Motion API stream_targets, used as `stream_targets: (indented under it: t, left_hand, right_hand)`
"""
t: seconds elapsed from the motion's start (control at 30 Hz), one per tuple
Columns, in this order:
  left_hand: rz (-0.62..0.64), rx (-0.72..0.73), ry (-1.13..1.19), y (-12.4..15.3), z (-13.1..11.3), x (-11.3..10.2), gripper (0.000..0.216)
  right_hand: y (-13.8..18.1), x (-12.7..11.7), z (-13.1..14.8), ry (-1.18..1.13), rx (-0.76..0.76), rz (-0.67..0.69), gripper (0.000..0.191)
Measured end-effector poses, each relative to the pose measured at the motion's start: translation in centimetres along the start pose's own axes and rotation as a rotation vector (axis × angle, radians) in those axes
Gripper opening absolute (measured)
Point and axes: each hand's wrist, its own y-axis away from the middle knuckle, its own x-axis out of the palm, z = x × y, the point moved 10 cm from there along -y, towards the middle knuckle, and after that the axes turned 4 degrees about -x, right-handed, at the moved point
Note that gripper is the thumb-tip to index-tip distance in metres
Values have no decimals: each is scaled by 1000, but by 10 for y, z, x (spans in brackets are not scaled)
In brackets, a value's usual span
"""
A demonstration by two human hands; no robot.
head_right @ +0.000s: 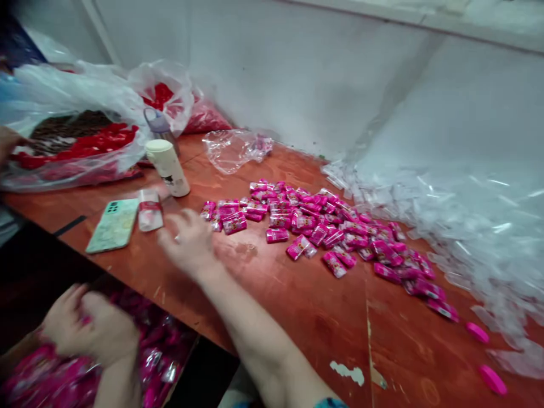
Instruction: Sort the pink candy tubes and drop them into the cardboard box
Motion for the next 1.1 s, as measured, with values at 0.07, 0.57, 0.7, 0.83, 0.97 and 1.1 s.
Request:
stream_targets:
  t: [0.07,0.57,0.7,0.83,0.97,1.1]
  left_hand:
    - [-119,67,74,-25,-43,34,44]
    - [465,204,-311,-48,-148,218,70]
    - [348,171,-278,-36,-129,186,58]
    - [282,141,-282,-18,-100,141,55]
    - [247,103,-302,2,-64,89,57]
    - [185,21,-290,23,-8,29,61]
  right_hand:
    - [-22,-52,-82,176,250,-115,48]
    - [-82,-76,-257,421,276,268,69]
    - [-56,-59,-215,418,240,181,59]
    - [-32,-41,-169,399,207,169,55]
    - [-15,-12,-116,352,120,228,55]
    - [10,22,-55,292,36,295,56]
